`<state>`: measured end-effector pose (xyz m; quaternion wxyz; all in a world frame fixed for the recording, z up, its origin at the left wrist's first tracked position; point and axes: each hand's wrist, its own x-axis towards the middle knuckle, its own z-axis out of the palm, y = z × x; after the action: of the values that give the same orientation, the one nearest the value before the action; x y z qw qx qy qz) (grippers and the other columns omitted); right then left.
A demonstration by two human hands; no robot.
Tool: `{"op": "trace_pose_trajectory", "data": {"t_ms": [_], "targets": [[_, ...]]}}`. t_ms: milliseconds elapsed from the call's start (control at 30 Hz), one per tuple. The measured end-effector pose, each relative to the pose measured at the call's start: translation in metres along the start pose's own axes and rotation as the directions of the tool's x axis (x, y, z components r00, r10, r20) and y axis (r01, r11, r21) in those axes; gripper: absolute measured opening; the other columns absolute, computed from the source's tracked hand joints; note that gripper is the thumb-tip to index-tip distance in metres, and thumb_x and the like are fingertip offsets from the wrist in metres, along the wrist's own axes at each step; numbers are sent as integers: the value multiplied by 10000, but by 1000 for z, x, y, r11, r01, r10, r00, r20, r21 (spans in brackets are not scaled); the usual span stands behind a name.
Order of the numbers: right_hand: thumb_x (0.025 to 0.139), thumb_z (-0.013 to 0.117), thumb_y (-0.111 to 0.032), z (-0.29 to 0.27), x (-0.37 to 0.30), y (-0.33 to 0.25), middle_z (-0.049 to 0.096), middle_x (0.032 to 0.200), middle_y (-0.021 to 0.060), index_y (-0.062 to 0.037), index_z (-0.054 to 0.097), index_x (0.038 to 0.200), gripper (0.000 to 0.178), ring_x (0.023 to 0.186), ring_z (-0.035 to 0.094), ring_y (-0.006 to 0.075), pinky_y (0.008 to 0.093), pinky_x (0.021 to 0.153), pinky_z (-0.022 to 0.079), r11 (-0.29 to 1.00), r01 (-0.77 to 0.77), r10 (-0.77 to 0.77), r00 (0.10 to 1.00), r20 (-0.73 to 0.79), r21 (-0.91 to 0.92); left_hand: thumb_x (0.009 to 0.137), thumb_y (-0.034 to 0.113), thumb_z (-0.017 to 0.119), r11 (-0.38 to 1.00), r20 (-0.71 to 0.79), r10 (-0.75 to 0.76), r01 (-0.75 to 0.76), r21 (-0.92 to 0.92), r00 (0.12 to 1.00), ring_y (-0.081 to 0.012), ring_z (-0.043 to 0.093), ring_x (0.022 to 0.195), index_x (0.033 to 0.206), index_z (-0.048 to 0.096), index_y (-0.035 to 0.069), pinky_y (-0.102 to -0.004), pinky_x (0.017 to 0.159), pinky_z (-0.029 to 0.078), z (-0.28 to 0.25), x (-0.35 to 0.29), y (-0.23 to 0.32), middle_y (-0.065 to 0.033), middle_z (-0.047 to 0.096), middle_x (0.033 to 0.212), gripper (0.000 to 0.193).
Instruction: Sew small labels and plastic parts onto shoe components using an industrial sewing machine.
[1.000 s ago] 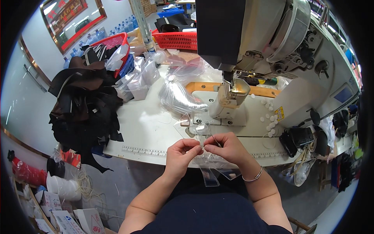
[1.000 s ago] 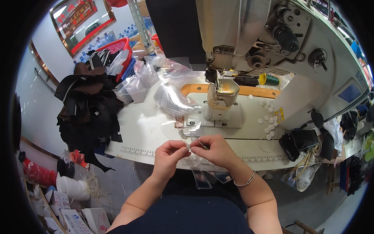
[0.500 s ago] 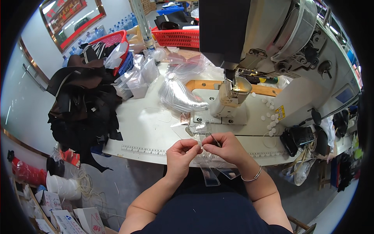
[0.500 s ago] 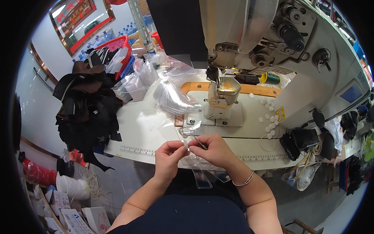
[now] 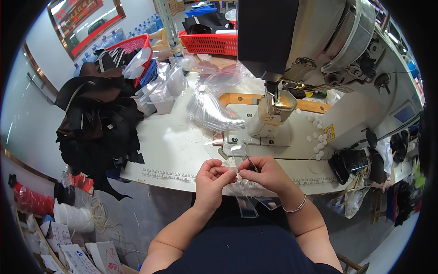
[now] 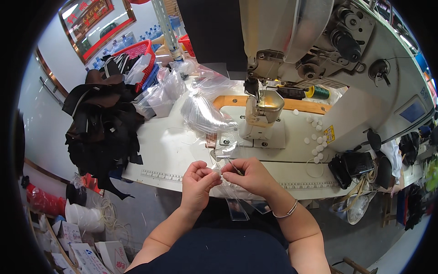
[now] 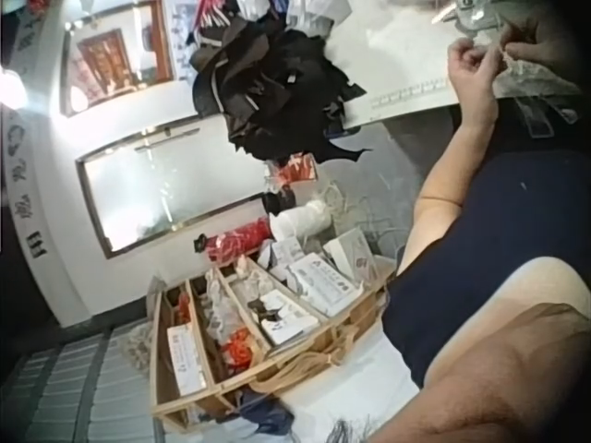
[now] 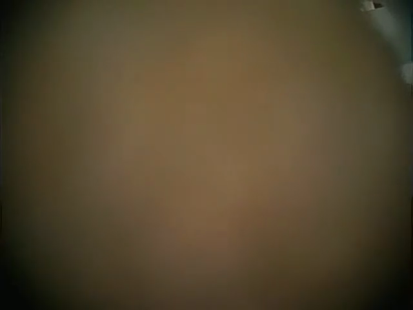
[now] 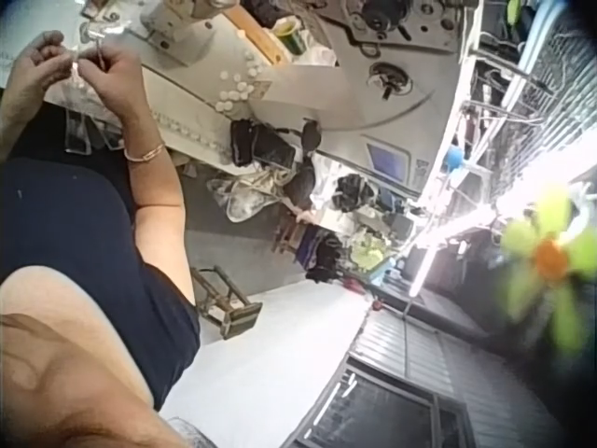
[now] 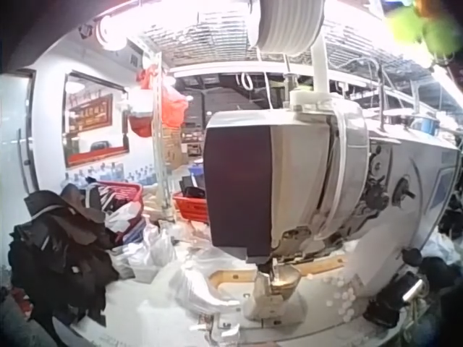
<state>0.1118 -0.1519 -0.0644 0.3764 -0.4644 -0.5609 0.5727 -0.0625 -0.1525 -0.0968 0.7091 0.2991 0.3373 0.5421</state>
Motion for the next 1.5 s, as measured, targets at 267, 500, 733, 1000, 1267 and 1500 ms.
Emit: {"op": "trace_pose_trajectory", "data": {"t_ms": [267,500,733,1000,1267,1500], "targets": [[782,653,-67,-5,0,-2,624,741,5,18,646,881,131,667,528,44,188,604,424,998,21,-27,994,105,54,752,-39,645,1000,44,14,-16,26,999,-146,612,670,1016,443,15,-260,649,518,-3,0,-1,-79,614,775,336],[748,696,-97,4,0,-2,588,657,-24,1,636,789,122,580,473,21,177,515,375,996,-4,-2,999,-55,-94,799,-12,623,990,98,-67,78,-120,993,-149,608,734,1034,461,11,-268,712,518,-4,-1,-2,-84,615,839,286],[753,688,-97,7,2,-4,583,647,-24,-4,632,774,111,562,462,18,174,501,363,998,-16,10,994,-113,-56,833,48,606,993,97,-83,90,-70,992,-147,610,759,986,543,-5,-280,740,513,-6,0,-2,-70,615,856,173],[734,722,-107,-12,3,2,629,825,33,-27,627,849,169,675,538,69,190,565,412,957,245,-280,918,-280,-154,819,42,614,993,106,4,-16,114,994,-106,590,727,887,585,-8,-229,698,476,-3,9,2,-51,618,792,89],[592,669,3,-41,10,-17,636,894,7,-119,659,893,325,768,537,206,283,639,457,171,388,-925,379,-12,-906,814,13,604,999,310,30,-39,23,950,-114,571,693,857,572,-6,-245,664,472,33,30,24,-54,602,761,56],[605,692,-47,-75,11,-50,645,913,-27,-113,684,869,272,765,529,175,252,584,427,-115,175,-955,253,157,-978,828,75,589,953,352,-229,282,-107,908,-148,566,693,872,553,25,-264,647,477,61,65,41,-52,580,777,76]]}}
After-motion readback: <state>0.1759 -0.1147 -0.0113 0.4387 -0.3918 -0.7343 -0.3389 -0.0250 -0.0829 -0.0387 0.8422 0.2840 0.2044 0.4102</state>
